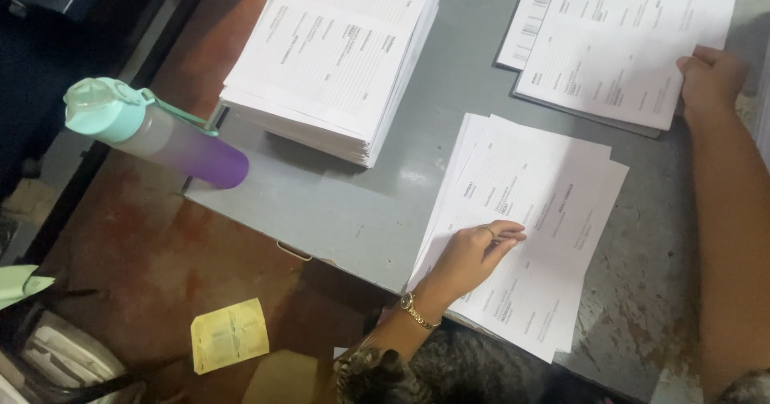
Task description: Sorting and organizing stacks of printed documents on a desk in a print shop environment.
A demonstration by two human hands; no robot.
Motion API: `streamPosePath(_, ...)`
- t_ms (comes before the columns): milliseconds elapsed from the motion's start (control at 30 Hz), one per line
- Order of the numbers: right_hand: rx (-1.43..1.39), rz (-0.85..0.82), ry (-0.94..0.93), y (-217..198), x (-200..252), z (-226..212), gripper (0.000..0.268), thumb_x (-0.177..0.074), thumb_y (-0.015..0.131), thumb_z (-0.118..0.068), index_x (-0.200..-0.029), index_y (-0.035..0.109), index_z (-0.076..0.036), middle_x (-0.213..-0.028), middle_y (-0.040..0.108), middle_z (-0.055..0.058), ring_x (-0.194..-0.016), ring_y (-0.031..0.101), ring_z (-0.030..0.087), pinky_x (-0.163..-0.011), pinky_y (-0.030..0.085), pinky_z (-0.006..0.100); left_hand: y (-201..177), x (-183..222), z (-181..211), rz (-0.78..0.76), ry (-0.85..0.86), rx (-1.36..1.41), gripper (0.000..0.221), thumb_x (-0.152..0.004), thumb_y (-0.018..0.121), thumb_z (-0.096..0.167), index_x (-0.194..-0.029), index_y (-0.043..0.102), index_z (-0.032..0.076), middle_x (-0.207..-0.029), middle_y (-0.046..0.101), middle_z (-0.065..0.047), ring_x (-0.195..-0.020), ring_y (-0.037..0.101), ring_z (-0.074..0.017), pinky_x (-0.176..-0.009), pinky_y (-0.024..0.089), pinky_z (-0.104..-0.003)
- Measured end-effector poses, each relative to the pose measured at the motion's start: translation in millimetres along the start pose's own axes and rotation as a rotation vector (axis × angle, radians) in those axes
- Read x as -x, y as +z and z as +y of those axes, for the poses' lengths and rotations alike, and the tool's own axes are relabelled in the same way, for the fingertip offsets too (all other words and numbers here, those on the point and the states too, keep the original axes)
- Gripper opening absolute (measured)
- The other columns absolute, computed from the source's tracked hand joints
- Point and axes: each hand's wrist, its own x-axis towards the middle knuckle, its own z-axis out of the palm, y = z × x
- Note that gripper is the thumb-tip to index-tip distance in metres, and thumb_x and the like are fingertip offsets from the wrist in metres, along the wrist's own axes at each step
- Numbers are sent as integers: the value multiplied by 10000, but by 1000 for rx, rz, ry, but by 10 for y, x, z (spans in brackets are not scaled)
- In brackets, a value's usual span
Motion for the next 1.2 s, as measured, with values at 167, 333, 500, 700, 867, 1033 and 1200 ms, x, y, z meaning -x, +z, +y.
streamPosePath(167,46,-46,99,-64,260,-461,299,-992,682,-118,-1284,675,-52,-1186,744,98,-1027,753,210,-799,658,343,12,-2,-11,7,2,3,348,-1055,522,230,-1332,619,44,-1188,750,-37,-708,702,-117,-624,576,-243)
streamPosePath(333,64,-9,102,-41,170,-348,303,-954,739,-152,-1250,710,-95,-1147,751,76,-955,754,188,-717,647,345,18,-9,-30,4,19,-6,345,-1056,526,209,-1342,608,35,-1190,750,-44,-547,595,-89,-539,527,-227)
streamPosePath(500,115,-17,68,-77,180,-373,284,-992,745,-186,-1255,708,-84,-1173,719,85,-991,714,198,-782,608,311,15,-9,-22,-9,3,-6,345,-1052,529,208,-1346,606,45,-1197,750,-42,-506,566,-84,-510,511,-224)
streamPosePath(700,64,-159,52,-211,394,-760,303,-1055,689,-214,-1315,673,-60,-1268,686,103,-1081,667,234,-844,567,340,18,-15,-9,-7,32,13,332,-1048,534,197,-1336,594,43,-1198,743,-66,-1036,743,-205,-864,625,-298)
streamPosePath(867,44,-204,155,-263,554,-1041,324,-1064,650,-194,-1352,621,-50,-1377,613,100,-1205,603,244,-1002,525,315,10,-10,14,-9,12,39,321,-1046,535,185,-1328,595,43,-1201,740,-74,-1112,724,-218,-953,604,-317)
streamPosePath(1033,24,-211,233,-248,487,-972,228,-1082,598,-276,-1251,639,-128,-1200,626,27,-1042,623,166,-854,527,286,11,-21,8,-11,11,26,329,-1047,531,200,-1328,601,44,-1198,743,-71,-1079,732,-211,-919,611,-307)
streamPosePath(1200,225,-146,6,-466,910,-1156,532,-1095,560,-373,-1476,529,-3,-1485,508,215,-1329,486,376,-1055,354,453,17,9,18,-17,43,17,330,-1049,529,194,-1333,599,40,-1195,742,-86,-1116,721,-228,-971,602,-334)
